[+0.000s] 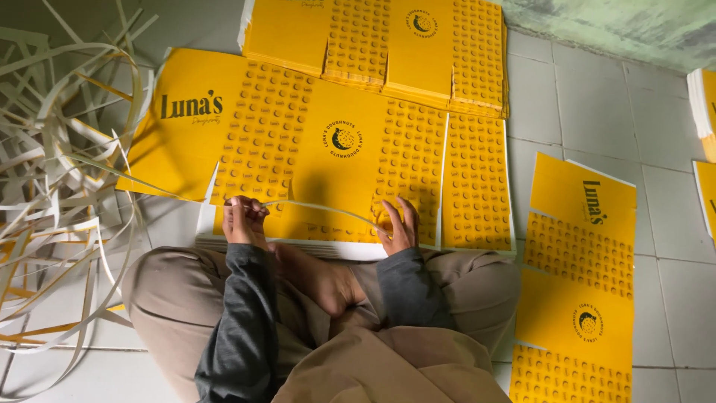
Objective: Peeling thin white strips from yellow printed cardboard sheets, likely removing adhesive backing or waste material.
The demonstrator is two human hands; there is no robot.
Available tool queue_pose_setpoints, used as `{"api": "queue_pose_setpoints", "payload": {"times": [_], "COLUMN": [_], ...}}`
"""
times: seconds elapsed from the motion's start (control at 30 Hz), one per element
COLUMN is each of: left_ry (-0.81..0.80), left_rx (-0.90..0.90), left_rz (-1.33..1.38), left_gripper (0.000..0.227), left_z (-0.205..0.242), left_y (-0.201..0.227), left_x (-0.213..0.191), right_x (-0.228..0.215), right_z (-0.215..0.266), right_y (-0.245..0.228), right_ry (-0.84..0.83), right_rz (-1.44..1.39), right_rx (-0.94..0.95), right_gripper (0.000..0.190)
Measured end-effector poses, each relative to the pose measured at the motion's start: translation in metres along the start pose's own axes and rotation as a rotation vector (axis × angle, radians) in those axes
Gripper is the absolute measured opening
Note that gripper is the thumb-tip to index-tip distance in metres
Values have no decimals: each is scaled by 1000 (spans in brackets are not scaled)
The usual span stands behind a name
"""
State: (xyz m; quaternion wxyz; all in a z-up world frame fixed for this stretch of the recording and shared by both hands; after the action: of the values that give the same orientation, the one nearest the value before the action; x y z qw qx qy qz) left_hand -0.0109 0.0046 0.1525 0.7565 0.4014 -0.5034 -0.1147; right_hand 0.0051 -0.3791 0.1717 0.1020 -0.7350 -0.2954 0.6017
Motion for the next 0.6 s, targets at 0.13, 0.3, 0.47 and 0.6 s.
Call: {"api": "queue_pose_setpoints", "payload": {"times": [0.13,0.3,0.47,0.6], "left_ry": [-33,-92,-117,-241], "left_rx": [2,10,-45,-111], "left_rz": [114,313,182,-271], "left_gripper": [25,26,34,56], "left_z": [1,-13,3,3], "left_y": [8,-1,13,-66], "left_x": [10,-16,22,10], "right_x": [12,65,30,5], "right_z": [15,36,28,39], "right_y": [45,150,153,193], "right_ry": [-74,-274,-332,-343], "right_rz": [24,132,82,265], "right_rx": [121,181,73,90], "right_gripper": [80,38,27,39]}}
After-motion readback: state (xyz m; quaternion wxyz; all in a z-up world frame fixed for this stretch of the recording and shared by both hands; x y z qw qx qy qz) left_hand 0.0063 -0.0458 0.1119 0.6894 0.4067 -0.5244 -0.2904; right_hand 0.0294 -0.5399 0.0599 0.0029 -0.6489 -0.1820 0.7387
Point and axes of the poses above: each hand's wrist, its own z-axis away from the middle knuckle, its own x-axis out of the palm, y = z × x, the point moved 10 cm from there along -z, towards the middle knuckle, and after that the axes turned 5 degrees about -y, right-handed, at the moved point
